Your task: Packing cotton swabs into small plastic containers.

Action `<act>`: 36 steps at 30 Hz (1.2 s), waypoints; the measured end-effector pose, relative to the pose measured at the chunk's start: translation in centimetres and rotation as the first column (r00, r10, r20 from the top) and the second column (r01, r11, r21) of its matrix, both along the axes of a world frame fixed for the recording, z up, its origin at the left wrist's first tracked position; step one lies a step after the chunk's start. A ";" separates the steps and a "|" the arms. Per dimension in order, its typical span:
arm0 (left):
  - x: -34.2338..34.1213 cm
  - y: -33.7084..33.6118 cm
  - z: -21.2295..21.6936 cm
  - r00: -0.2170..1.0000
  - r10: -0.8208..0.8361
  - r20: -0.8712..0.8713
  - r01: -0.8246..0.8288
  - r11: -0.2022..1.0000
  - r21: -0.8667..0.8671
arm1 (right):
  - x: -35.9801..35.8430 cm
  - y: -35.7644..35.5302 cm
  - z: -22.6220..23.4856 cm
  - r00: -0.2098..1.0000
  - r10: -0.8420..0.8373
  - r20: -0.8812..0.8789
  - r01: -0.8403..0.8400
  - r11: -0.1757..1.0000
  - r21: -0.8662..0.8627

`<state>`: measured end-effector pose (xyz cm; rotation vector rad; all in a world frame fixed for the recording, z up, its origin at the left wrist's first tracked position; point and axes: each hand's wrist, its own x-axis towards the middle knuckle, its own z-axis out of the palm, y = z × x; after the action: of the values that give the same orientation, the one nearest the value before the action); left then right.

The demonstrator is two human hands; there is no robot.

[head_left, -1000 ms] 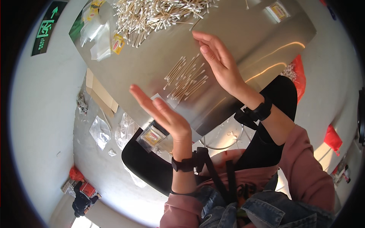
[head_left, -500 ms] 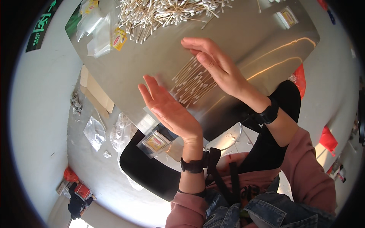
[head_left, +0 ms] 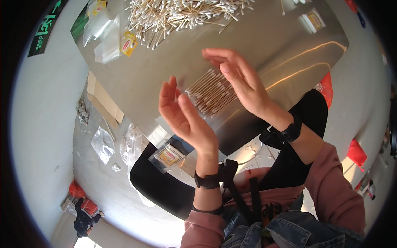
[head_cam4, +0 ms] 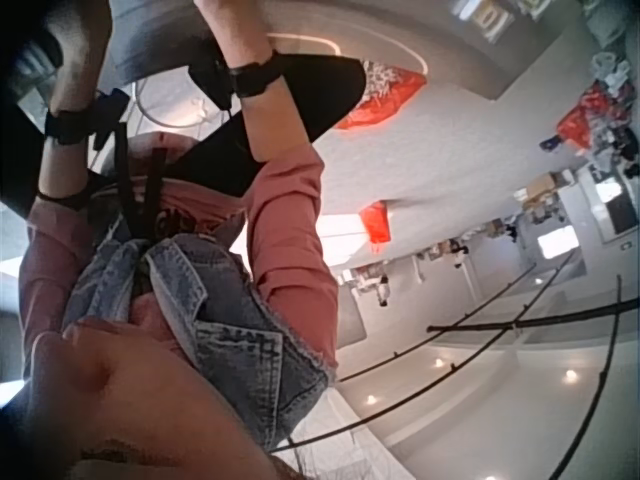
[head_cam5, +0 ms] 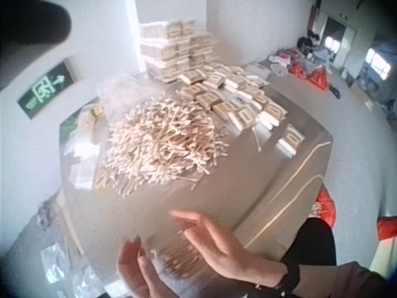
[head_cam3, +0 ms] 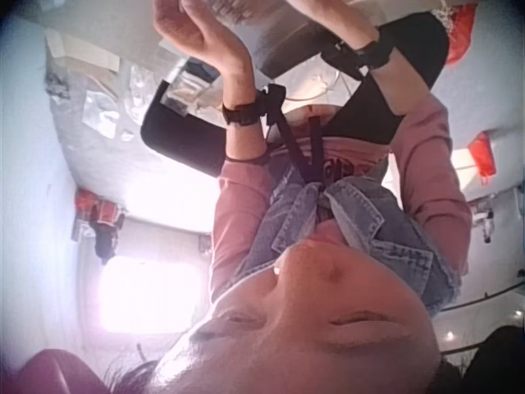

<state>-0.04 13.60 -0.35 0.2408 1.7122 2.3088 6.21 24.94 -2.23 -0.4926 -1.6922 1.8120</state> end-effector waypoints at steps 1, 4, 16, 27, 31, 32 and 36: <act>-0.8 -0.8 0.4 0.973 -0.144 -0.181 0.065 0.922 -0.382 | 0.5 0.6 0.2 0.999 -0.042 0.017 0.042 0.999 0.032; -3.2 -1.1 0.7 0.818 -0.346 -0.459 -0.093 0.708 -0.700 | 0.9 1.3 0.9 0.996 -0.084 0.015 0.083 0.994 0.065; -7.1 -0.6 2.0 0.489 -0.800 -0.349 0.019 0.409 -0.912 | 4.9 1.4 1.8 0.982 -0.153 0.110 0.125 0.965 0.229; 11.4 7.4 11.5 0.577 -0.738 -0.349 0.490 0.655 -0.575 | 5.0 0.9 1.2 0.983 -0.134 0.125 0.156 0.969 -0.193; 11.7 4.5 8.4 0.680 -0.496 -0.540 0.244 0.847 -0.472 | 4.8 0.9 0.9 0.982 -0.168 0.085 0.177 0.978 -0.108; 10.0 2.3 6.7 0.657 -0.514 -0.552 0.122 0.795 -0.594 | 5.0 1.2 1.5 0.982 -0.154 0.113 0.157 0.987 -0.021; 3.5 -3.5 2.7 0.829 -0.430 -0.359 -0.051 0.581 -0.813 | 5.3 1.5 0.7 0.975 -0.183 0.128 0.174 0.982 0.078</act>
<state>3.41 10.14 2.35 0.8816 2.6302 1.1221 11.53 26.39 -1.57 -0.7288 -1.7315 1.6200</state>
